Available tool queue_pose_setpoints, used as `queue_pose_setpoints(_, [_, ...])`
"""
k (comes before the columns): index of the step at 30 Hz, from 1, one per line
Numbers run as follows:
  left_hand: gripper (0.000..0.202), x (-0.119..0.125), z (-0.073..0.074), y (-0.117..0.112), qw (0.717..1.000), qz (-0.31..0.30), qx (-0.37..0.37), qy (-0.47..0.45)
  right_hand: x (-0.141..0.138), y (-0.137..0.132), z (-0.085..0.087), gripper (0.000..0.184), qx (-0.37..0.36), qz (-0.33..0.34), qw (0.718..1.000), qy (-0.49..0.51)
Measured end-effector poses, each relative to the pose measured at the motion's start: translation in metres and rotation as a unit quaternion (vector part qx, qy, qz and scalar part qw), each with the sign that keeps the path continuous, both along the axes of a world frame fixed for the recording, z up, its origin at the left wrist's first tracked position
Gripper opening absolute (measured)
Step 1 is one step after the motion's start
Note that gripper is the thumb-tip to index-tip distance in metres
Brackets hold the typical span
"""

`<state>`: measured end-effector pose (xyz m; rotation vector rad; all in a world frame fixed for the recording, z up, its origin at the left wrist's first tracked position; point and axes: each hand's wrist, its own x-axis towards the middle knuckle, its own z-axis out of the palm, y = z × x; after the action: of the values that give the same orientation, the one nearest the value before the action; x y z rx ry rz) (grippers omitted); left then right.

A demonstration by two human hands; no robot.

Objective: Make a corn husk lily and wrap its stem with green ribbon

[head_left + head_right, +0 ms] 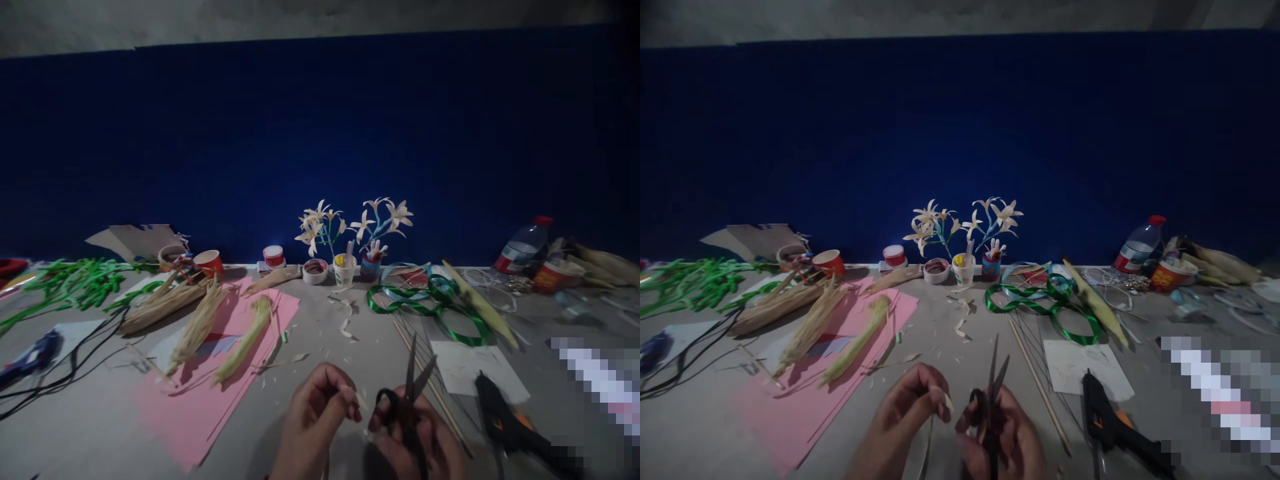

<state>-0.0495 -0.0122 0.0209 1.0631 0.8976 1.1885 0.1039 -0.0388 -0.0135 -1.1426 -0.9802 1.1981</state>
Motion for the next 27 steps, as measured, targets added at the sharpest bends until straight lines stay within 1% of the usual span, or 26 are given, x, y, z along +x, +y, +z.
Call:
queue_pose_setpoints(2, [0.023,0.002,-0.002,-0.002,1.000,0.005,0.021,0.016,-0.003,0.007,0.003,0.028,0.034,0.004,0.998,-0.043])
queue_pose_setpoints(4, [0.024,0.003,-0.005,-0.004,0.999,-0.001,0.041,0.027,-0.006,0.011,0.006,0.026,0.048,0.001,0.998,-0.049])
queue_pose_setpoints(7, [0.020,0.002,-0.009,-0.006,0.996,-0.002,0.077,0.055,-0.008,0.011,0.011,0.030,0.027,0.007,0.999,-0.027])
queue_pose_setpoints(9, [0.007,-0.001,-0.012,-0.006,0.984,0.025,0.143,0.099,-0.008,0.010,0.017,0.033,0.001,0.002,1.000,-0.012])
queue_pose_setpoints(10, [0.011,-0.003,-0.012,-0.007,0.971,0.043,0.194,0.130,-0.008,0.010,0.021,0.036,-0.008,-0.011,1.000,-0.001])
queue_pose_setpoints(11, [0.023,-0.006,-0.012,-0.006,0.951,0.056,0.252,0.171,-0.007,0.009,0.024,0.039,-0.014,-0.026,0.999,0.010])
queue_pose_setpoints(13, [0.041,-0.011,-0.008,-0.005,0.893,0.058,0.359,0.266,-0.006,0.009,0.028,0.046,-0.022,-0.043,0.998,0.026])
queue_pose_setpoints(14, [0.043,-0.013,-0.006,-0.004,0.863,0.048,0.398,0.306,-0.006,0.009,0.030,0.048,-0.023,-0.039,0.998,0.031])
queue_pose_setpoints(15, [0.043,-0.015,-0.003,-0.002,0.841,0.034,0.422,0.337,-0.006,0.010,0.031,0.048,-0.023,-0.031,0.999,0.036])
queue_pose_setpoints(16, [0.042,-0.016,0.000,-0.001,0.830,0.022,0.433,0.350,-0.006,0.010,0.032,0.045,-0.024,-0.021,0.999,0.041])
queue_pose_setpoints(17, [0.039,-0.016,0.002,-0.001,0.835,0.013,0.427,0.346,-0.006,0.009,0.032,0.041,-0.027,-0.009,0.998,0.049])
queue_pose_setpoints(18, [0.033,-0.015,0.003,0.000,0.855,0.008,0.403,0.327,-0.007,0.009,0.031,0.038,-0.032,0.004,0.998,0.057])
queue_pose_setpoints(19, [0.025,-0.013,0.003,0.000,0.887,0.004,0.354,0.297,-0.007,0.009,0.029,0.036,-0.037,0.014,0.997,0.064])
queue_pose_setpoints(21, [0.010,-0.010,-0.001,0.002,0.958,-0.013,0.201,0.205,-0.007,0.009,0.025,0.033,-0.037,0.019,0.997,0.066])
queue_pose_setpoints(22, [0.009,-0.008,-0.004,0.002,0.982,-0.028,0.113,0.148,-0.007,0.009,0.022,0.032,-0.031,0.011,0.997,0.063])
queue_pose_setpoints(23, [0.012,-0.006,-0.008,0.003,0.994,-0.048,0.037,0.089,-0.006,0.010,0.020,0.032,-0.025,0.002,0.998,0.060])
queue_pose_setpoints(24, [0.016,-0.004,-0.012,0.004,0.997,-0.063,-0.020,0.037,-0.006,0.012,0.018,0.033,-0.021,-0.006,0.998,0.054])
queue_pose_setpoints(25, [0.020,-0.002,-0.015,0.005,0.996,-0.073,-0.053,-0.001,-0.005,0.013,0.016,0.035,-0.021,-0.008,0.999,0.047])
queue_pose_setpoints(27, [0.023,0.000,-0.018,0.006,0.993,-0.078,-0.074,-0.040,-0.004,0.016,0.017,0.038,-0.022,0.004,0.999,0.035])
